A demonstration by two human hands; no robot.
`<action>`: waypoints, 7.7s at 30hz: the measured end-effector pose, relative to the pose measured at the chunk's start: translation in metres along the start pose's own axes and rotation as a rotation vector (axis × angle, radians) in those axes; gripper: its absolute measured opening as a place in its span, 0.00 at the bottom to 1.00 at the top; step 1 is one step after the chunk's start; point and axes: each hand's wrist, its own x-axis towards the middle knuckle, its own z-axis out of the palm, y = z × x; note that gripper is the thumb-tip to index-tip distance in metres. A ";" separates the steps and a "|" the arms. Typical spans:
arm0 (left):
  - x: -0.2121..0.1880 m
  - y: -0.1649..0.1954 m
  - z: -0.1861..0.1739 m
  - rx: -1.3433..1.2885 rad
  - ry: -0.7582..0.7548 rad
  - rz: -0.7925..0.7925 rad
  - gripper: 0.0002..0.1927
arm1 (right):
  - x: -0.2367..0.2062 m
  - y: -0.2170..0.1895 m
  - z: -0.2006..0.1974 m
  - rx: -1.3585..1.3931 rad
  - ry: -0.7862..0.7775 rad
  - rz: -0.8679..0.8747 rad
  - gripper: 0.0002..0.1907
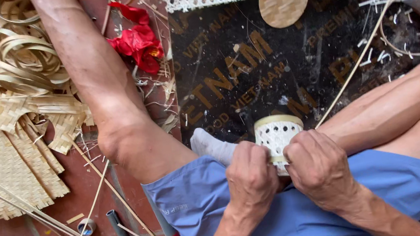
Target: The person sits on the floor assembling a woven bamboo basket. They bend a thin bamboo strip into a ring, apply glue from a squeeze bottle, fit the ring around the top of the woven cylinder, press the joint, then fit a round woven base disc into the bottom and press it into place, finally using a plastic pipe to press and shape the basket interior.
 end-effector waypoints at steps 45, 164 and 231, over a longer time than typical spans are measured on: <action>0.049 -0.060 -0.003 -0.629 0.105 -0.539 0.20 | 0.128 0.141 0.008 0.867 0.281 0.704 0.02; 0.034 -0.031 0.006 -0.490 0.168 -0.409 0.13 | 0.006 0.047 0.035 0.979 0.255 0.904 0.26; 0.012 -0.048 -0.013 -1.403 0.158 -0.395 0.63 | 0.024 0.042 0.048 1.754 0.263 0.903 0.27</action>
